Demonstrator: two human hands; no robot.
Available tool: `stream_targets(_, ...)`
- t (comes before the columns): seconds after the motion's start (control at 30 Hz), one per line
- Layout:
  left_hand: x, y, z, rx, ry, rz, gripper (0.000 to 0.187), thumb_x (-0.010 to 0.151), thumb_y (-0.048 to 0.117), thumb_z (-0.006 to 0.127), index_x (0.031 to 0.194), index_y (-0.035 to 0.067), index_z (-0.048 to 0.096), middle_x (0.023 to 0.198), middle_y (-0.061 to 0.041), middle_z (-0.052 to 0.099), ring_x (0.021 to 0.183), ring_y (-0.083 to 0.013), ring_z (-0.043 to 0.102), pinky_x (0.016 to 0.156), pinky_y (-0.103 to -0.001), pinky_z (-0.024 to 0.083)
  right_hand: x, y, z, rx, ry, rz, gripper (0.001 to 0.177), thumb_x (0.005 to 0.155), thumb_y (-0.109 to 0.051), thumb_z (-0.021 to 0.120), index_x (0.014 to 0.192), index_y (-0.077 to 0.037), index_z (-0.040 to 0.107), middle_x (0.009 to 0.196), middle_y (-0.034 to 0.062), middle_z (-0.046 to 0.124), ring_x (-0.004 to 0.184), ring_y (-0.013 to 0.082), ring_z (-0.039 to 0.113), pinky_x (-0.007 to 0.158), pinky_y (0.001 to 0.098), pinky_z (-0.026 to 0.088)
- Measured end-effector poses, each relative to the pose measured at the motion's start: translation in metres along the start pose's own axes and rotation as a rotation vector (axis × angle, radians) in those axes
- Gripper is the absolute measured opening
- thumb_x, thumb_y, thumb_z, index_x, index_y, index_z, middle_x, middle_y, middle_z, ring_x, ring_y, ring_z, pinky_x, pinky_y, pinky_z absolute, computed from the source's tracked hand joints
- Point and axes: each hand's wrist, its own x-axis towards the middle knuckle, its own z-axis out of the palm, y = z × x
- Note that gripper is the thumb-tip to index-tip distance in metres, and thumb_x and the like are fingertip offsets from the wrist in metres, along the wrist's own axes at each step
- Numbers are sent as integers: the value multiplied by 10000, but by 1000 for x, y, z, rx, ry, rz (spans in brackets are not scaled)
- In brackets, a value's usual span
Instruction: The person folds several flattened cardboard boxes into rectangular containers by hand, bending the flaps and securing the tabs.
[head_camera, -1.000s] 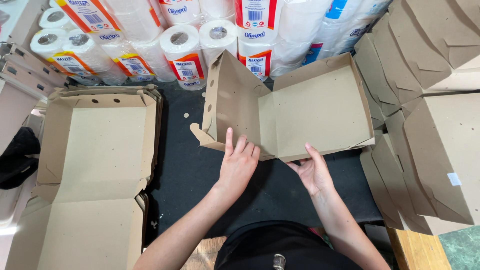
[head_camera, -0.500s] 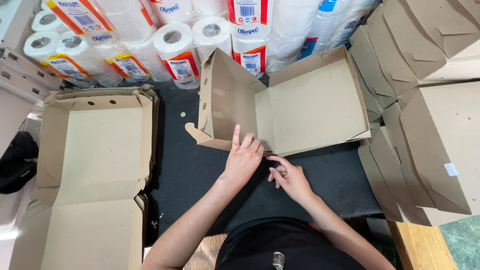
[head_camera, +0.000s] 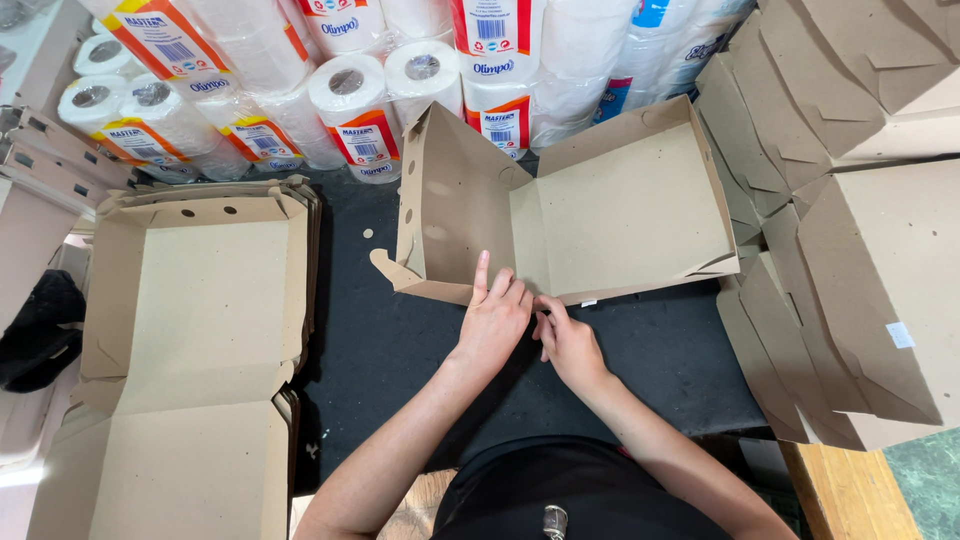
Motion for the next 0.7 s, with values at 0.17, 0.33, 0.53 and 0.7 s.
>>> stream_targets(0.17,2,-1,-5,-18,-37,0,124,902,175,650,868,75,714,817,-90,613,1112,-260,544,1236,-656,111,12,3,-3,12,51,-93,188,992,-65,589,1157,-105,669,606,36,723,488,163,706,555,290,569)
stream_targets(0.33,3,-3,-5,-31,-23,10,73,879,115,659,863,57,700,815,-102,603,1114,-273,542,1228,-669,117,16,3,-4,-86,97,-169,140,952,-103,628,1031,-184,711,501,-56,668,500,143,693,584,280,562)
stream_targets(0.53,3,-3,-6,-51,-14,1,38,857,78,664,850,50,690,814,-114,601,1117,-280,541,1227,-669,120,19,3,-8,-156,80,-235,109,918,-111,628,888,-202,680,465,-63,642,514,157,674,573,281,539)
stream_targets(0.7,-2,-5,-5,-74,-14,-21,30,855,72,675,844,54,696,806,-108,607,1106,-276,549,1222,-670,119,19,4,-12,-91,62,-279,170,934,-85,608,986,-192,729,520,-33,685,519,132,704,562,280,554)
